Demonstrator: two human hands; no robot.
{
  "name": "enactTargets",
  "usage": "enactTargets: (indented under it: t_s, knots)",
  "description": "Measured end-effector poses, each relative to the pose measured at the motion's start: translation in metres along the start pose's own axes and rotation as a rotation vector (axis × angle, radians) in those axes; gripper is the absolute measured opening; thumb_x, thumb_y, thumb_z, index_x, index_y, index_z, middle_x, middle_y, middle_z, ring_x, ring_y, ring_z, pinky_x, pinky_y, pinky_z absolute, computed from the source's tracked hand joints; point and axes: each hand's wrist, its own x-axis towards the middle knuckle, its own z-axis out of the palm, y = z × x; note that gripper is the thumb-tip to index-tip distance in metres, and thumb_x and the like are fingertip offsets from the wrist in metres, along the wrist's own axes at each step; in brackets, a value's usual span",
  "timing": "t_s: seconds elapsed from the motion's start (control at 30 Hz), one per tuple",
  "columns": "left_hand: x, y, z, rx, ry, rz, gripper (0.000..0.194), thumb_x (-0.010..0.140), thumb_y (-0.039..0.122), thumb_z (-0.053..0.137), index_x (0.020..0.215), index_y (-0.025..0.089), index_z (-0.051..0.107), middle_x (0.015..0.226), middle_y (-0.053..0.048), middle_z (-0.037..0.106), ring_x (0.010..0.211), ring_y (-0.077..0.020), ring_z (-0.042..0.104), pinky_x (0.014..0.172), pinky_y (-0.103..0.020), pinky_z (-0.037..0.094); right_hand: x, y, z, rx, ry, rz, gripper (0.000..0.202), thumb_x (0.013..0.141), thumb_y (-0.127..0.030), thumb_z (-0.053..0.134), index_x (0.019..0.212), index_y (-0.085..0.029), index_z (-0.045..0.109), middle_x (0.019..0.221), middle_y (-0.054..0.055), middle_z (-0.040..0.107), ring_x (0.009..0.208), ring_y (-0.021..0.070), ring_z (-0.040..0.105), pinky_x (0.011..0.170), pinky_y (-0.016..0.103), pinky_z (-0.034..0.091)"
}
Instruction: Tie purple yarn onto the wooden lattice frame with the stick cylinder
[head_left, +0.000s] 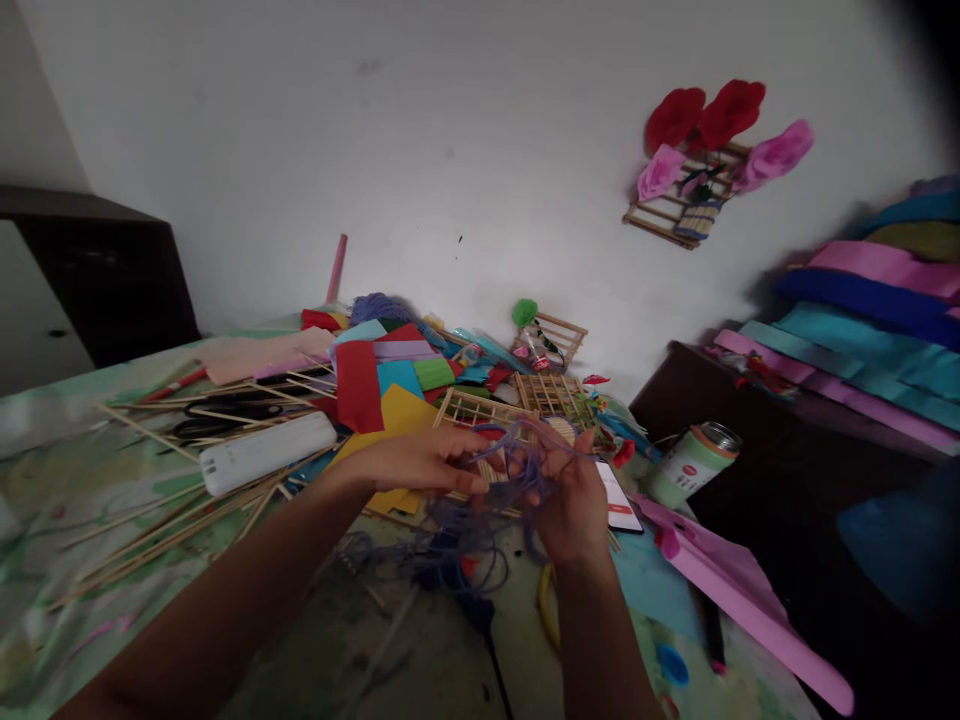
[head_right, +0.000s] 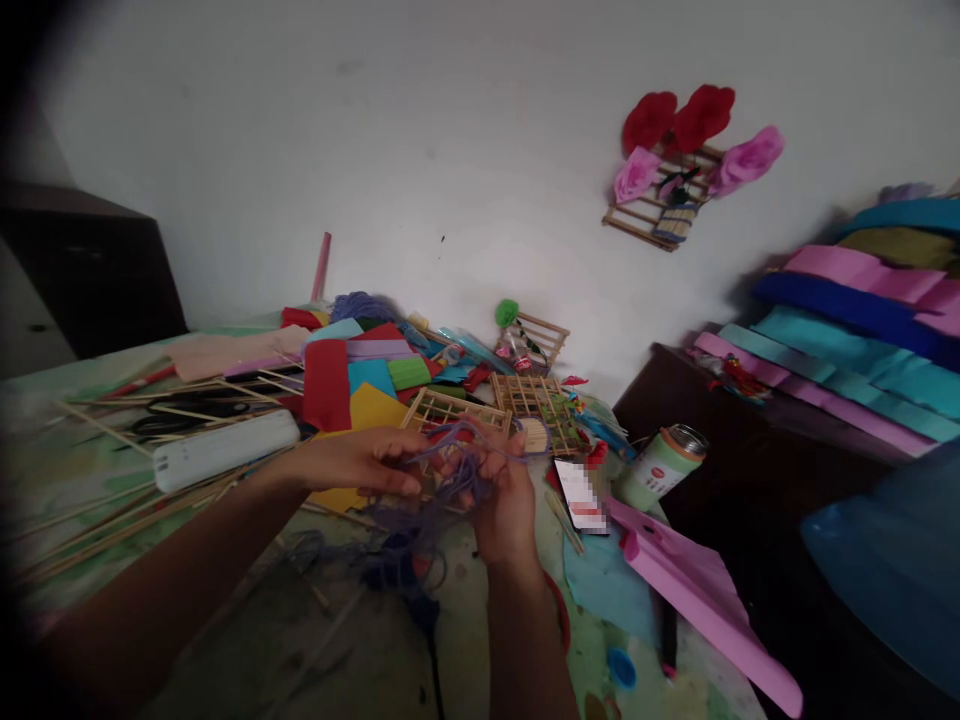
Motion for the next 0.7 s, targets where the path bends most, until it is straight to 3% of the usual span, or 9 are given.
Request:
enactTargets:
  t_s: [0.07, 0.13, 0.2, 0.27, 0.33, 0.4, 0.53, 0.6, 0.7]
  knots:
    - [-0.001, 0.0, -0.003, 0.033, -0.057, 0.001, 0.041, 0.08, 0.036, 0.062, 0.116, 0.018, 0.055, 0.095, -0.006, 0.064, 0.057, -0.0087, 0.05, 0.047, -0.018, 0.035, -0.002, -0.006, -0.003, 0.018, -0.007, -0.036, 0.061, 0.081, -0.067, 0.042, 0.106, -0.016, 0.063, 0.064, 0.004, 0.062, 0.048, 0.0119, 0.049, 0.039, 0.021, 0.033]
    - [0.001, -0.001, 0.001, 0.034, -0.028, 0.052, 0.052, 0.078, 0.033, 0.065, 0.126, 0.021, 0.048, 0.108, -0.008, 0.062, 0.066, -0.0113, 0.055, 0.053, -0.02, 0.041, -0.004, -0.008, -0.003, 0.046, -0.041, -0.073, 0.061, 0.08, -0.067, 0.043, 0.113, -0.019, 0.059, 0.072, 0.004, 0.064, 0.053, 0.0131, 0.053, 0.045, 0.023, 0.04]
    - [0.005, -0.001, 0.01, 0.052, 0.013, 0.096, 0.056, 0.075, 0.032, 0.068, 0.127, 0.022, 0.047, 0.108, -0.007, 0.062, 0.071, -0.0137, 0.058, 0.056, -0.02, 0.042, -0.007, -0.008, 0.0, 0.064, -0.092, -0.092, 0.063, 0.079, -0.068, 0.045, 0.12, -0.021, 0.055, 0.084, 0.005, 0.065, 0.061, 0.0153, 0.057, 0.052, 0.026, 0.045]
    - [0.009, -0.003, 0.017, 0.107, -0.016, 0.096, 0.042, 0.074, 0.033, 0.068, 0.113, 0.019, 0.059, 0.089, -0.005, 0.065, 0.064, -0.0141, 0.057, 0.051, -0.02, 0.04, -0.009, -0.008, 0.005, 0.048, -0.138, -0.08, 0.069, 0.076, -0.07, 0.046, 0.124, -0.022, 0.051, 0.094, 0.008, 0.065, 0.072, 0.0187, 0.06, 0.058, 0.03, 0.048]
    - [0.01, -0.004, 0.019, 0.158, -0.064, 0.092, 0.02, 0.078, 0.034, 0.063, 0.087, 0.017, 0.068, 0.066, -0.003, 0.062, 0.053, -0.0132, 0.052, 0.046, -0.021, 0.036, -0.009, -0.008, 0.008, 0.019, -0.142, -0.075, 0.07, 0.074, -0.072, 0.045, 0.122, -0.021, 0.053, 0.102, 0.011, 0.064, 0.083, 0.0223, 0.061, 0.063, 0.033, 0.049]
    - [0.008, -0.005, 0.013, 0.187, -0.035, 0.091, 0.026, 0.083, 0.036, 0.056, 0.068, 0.017, 0.065, 0.055, -0.002, 0.056, 0.047, -0.0124, 0.047, 0.045, -0.022, 0.034, -0.008, -0.01, 0.005, 0.011, -0.088, -0.097, 0.065, 0.076, -0.071, 0.042, 0.114, -0.021, 0.059, 0.106, 0.012, 0.063, 0.09, 0.0237, 0.06, 0.067, 0.034, 0.049]
    - [-0.002, -0.012, -0.019, 0.238, 0.3, 0.067, 0.023, 0.08, 0.034, 0.056, 0.065, 0.018, 0.061, 0.056, 0.0, 0.051, 0.048, -0.011, 0.044, 0.045, -0.02, 0.031, -0.004, -0.019, -0.014, 0.098, 0.079, -0.142, 0.055, 0.083, -0.065, 0.034, 0.085, -0.019, 0.066, 0.083, 0.007, 0.06, 0.071, 0.016, 0.057, 0.059, 0.028, 0.046]
    - [-0.01, -0.017, -0.04, 0.294, 0.532, 0.055, 0.018, 0.077, 0.03, 0.057, 0.064, 0.017, 0.06, 0.057, 0.001, 0.051, 0.051, -0.0113, 0.045, 0.048, -0.02, 0.032, -0.002, -0.025, -0.025, 0.17, 0.116, -0.171, 0.05, 0.085, -0.06, 0.037, 0.073, -0.019, 0.063, 0.065, 0.002, 0.049, 0.056, 0.0112, 0.047, 0.049, 0.023, 0.039]
    - [-0.027, -0.025, -0.072, 0.48, 0.904, -0.003, 0.013, 0.071, 0.022, 0.054, 0.06, 0.017, 0.057, 0.058, 0.001, 0.051, 0.056, -0.0135, 0.047, 0.054, -0.022, 0.034, 0.0, -0.032, -0.037, 0.249, 0.128, -0.229, 0.037, 0.085, -0.047, 0.049, 0.063, -0.018, 0.055, 0.056, -0.004, 0.033, 0.047, 0.0081, 0.034, 0.041, 0.019, 0.03]
